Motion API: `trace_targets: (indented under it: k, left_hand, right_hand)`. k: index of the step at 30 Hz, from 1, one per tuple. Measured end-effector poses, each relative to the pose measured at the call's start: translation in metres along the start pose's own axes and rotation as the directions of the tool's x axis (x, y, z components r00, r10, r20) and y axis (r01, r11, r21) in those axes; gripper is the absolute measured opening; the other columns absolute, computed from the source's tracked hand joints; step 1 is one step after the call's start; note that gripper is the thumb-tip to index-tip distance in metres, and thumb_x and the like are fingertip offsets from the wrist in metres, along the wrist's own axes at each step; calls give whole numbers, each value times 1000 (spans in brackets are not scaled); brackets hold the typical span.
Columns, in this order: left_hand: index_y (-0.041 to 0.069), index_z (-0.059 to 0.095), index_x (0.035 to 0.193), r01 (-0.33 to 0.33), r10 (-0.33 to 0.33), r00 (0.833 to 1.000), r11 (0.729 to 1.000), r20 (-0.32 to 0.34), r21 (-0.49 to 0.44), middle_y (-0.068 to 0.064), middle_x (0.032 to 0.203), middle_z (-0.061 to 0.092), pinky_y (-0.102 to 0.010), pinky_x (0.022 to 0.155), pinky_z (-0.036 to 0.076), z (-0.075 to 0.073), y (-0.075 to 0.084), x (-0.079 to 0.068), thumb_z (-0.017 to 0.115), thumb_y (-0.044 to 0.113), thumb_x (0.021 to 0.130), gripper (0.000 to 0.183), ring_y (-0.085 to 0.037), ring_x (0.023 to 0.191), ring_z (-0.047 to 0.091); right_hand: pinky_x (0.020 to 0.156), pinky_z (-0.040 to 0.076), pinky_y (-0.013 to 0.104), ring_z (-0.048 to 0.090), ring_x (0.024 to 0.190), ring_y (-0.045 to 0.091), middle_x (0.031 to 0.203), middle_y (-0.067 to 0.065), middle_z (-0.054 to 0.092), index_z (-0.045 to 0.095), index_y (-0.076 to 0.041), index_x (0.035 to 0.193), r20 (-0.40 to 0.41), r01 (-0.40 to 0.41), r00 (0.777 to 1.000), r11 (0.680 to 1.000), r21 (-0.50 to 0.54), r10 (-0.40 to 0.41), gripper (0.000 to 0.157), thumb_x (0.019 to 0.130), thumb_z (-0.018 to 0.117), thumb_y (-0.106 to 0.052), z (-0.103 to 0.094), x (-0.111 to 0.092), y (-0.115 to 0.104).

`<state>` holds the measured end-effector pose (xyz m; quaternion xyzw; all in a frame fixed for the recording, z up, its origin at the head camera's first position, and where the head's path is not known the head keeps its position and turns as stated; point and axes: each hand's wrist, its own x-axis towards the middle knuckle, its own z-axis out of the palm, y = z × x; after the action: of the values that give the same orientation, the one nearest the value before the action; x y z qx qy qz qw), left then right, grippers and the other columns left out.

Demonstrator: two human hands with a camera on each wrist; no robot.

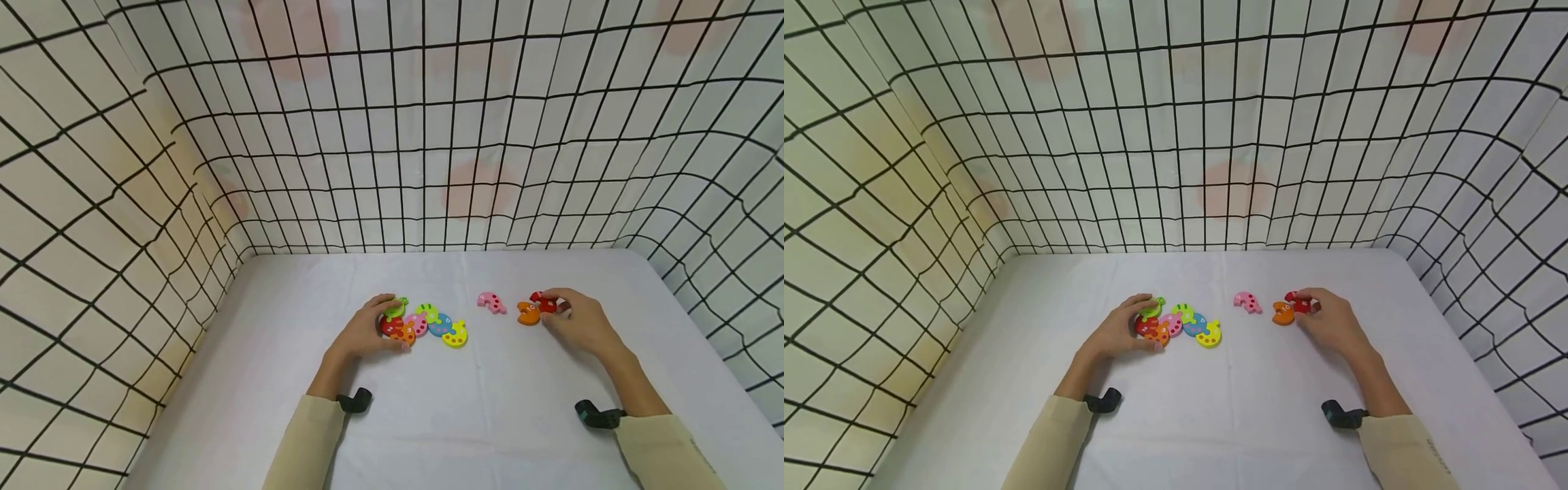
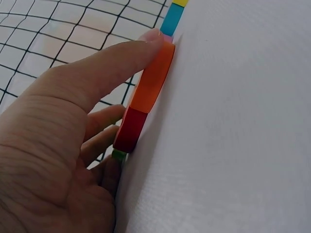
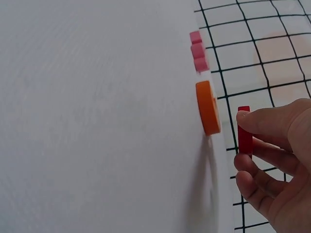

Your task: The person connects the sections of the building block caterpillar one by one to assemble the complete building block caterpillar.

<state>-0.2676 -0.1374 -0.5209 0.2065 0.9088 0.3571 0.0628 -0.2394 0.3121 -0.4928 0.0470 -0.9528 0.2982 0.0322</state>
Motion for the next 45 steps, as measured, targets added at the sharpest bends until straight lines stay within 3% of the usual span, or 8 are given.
trace_targets:
  k: [4, 12, 18, 21, 28, 36, 45]
  left_hand:
    - [27, 55, 149, -14, 14, 1000, 1000, 7, 6, 4, 163, 40, -60, 122, 32, 0, 0, 0, 89, 48, 74, 85, -27, 156, 29]
    - [28, 54, 149, 0, 0, 1000, 1000, 23, 5, 6, 164, 38, -58, 123, 31, -1, 0, 0, 89, 47, 74, 84, -24, 158, 26]
    - [26, 55, 149, -17, 17, 999, 1000, 32, 7, 4, 165, 38, -57, 124, 28, -1, 1, 0, 89, 45, 75, 85, -24, 159, 23]
    - [25, 55, 149, -27, 27, 999, 1000, 30, 2, 3, 164, 39, -57, 125, 28, -2, 1, 0, 90, 44, 75, 84, -23, 159, 23]
    - [26, 56, 148, -24, 24, 1000, 1000, 16, -1, 3, 164, 40, -57, 124, 29, -1, 0, 1, 90, 44, 74, 83, -24, 158, 26]
    - [27, 57, 147, -10, 10, 1000, 1000, 6, 5, 5, 163, 41, -57, 124, 30, 0, 0, 1, 90, 46, 73, 83, -23, 157, 28]
    - [26, 58, 147, -7, 7, 1000, 1000, 1, 0, 4, 163, 42, -58, 123, 31, -1, 1, 0, 91, 48, 72, 85, -25, 156, 29]
  right_hand:
    - [87, 58, 52, 60, 110, 39, 132, 24, 62, 58, -5, 140, 19, 27, 999, 999, 26, -27, 48, 96, 71, -18, 1, 1, -11]
    - [79, 56, 37, 61, 107, 36, 132, 20, 63, 60, -9, 139, 51, 95, 994, 994, 61, -98, 48, 94, 75, -15, 11, 2, -31]
    - [93, 58, 53, 59, 112, 36, 137, 20, 62, 60, -10, 140, 89, 111, 989, 992, 53, -115, 48, 94, 75, -15, 22, 3, -42]
    - [96, 57, 55, 59, 113, 36, 138, 20, 61, 60, -12, 141, 105, 120, 987, 991, 54, -125, 49, 94, 74, -14, 25, 3, -50]
    - [84, 56, 38, 60, 104, 28, 129, 13, 66, 64, -12, 136, 114, 181, 975, 980, 78, -190, 44, 93, 73, -9, 33, 9, -65]
    - [84, 54, 34, 59, 103, 22, 125, 6, 70, 66, -15, 133, 126, 220, 965, 972, 86, -230, 44, 91, 76, -11, 49, 15, -77]
    - [69, 53, 24, 59, 98, 19, 120, 1, 69, 69, -17, 127, 177, 215, 956, 970, 115, -233, 39, 90, 78, -11, 61, 13, -91]
